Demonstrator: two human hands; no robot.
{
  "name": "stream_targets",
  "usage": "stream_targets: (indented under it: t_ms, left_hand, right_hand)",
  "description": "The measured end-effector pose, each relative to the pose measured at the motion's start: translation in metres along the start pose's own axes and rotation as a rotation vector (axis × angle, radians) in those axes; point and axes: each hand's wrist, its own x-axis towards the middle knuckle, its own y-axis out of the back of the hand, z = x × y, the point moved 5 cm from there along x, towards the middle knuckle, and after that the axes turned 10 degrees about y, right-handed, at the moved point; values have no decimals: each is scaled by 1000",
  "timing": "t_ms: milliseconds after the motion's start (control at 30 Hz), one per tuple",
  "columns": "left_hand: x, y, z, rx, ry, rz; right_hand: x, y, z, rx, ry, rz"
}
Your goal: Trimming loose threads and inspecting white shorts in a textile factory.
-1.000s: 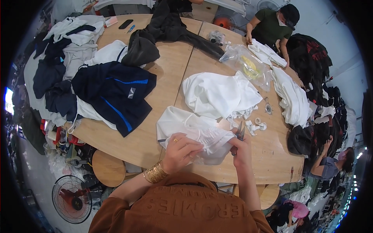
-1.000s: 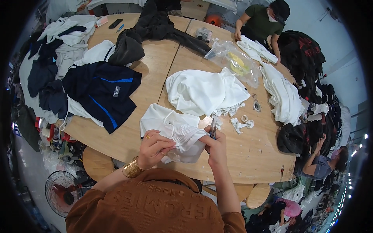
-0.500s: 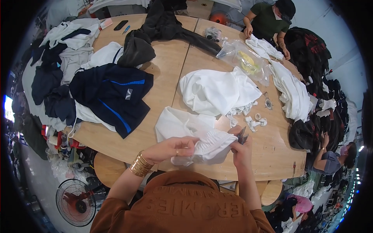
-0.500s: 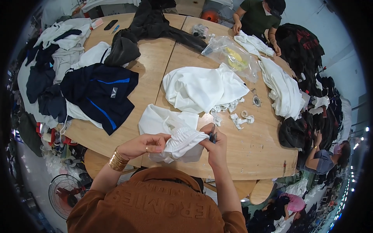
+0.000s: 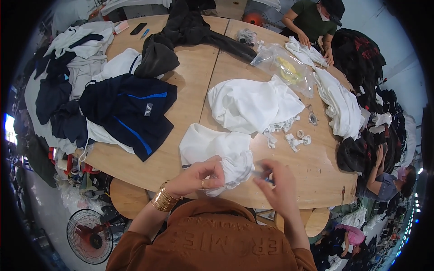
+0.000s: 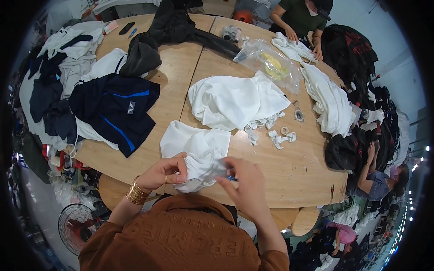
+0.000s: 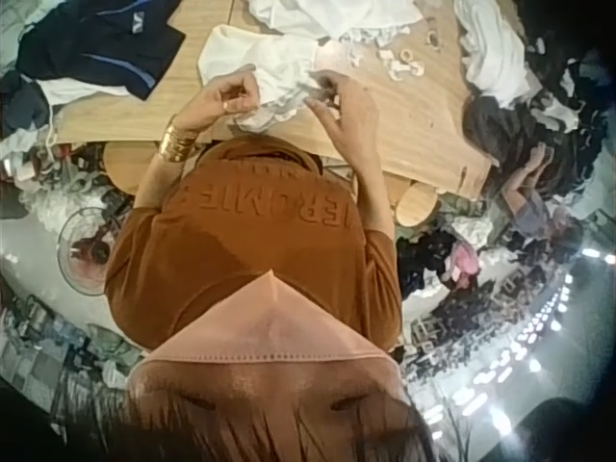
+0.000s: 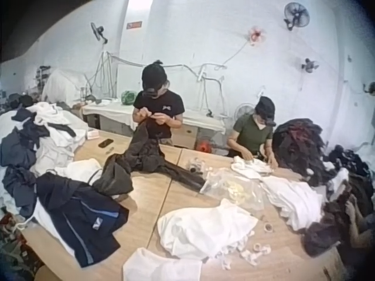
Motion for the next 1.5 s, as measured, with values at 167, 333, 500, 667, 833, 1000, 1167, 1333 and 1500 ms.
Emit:
stream_targets:
  t_ms: [167,333,500,667,833,1000,1167,1333,1500]
  left_hand:
    - [-2,-1,3,96,-13,-34]
    - [-5,-1,2,93,-21,-46]
    - [-6,-1,1,89,19,-43]
    - [-5,-1,3,150,-24,-42]
    - [-5,-3,1,206,-31,-59]
    - [-5,-2,3,184,-56,-28]
    - [-5,-2,2,178,-19,-38]
    - [-6,-1,0,179,-22,-32]
    - [-6,-2,3,137,-36,-35]
  right_hand:
    - [-3,-16,-17,-202,247,-109]
    - [-4,-22,-19,-275,275,-106]
    - [-3,-23,-22,-265,295,-83]
    - [-4,-24,-23,-238,285,-106]
    - [-6,-27,-22,-236,259,-142]
    - [-7,-24,-22,-238,255,-138]
    - [-7,-26,-21,-218,257,-150]
    - [-6,-29,-20,-152,226,-192]
    - [-10,-38,-13,-10,116,-197]
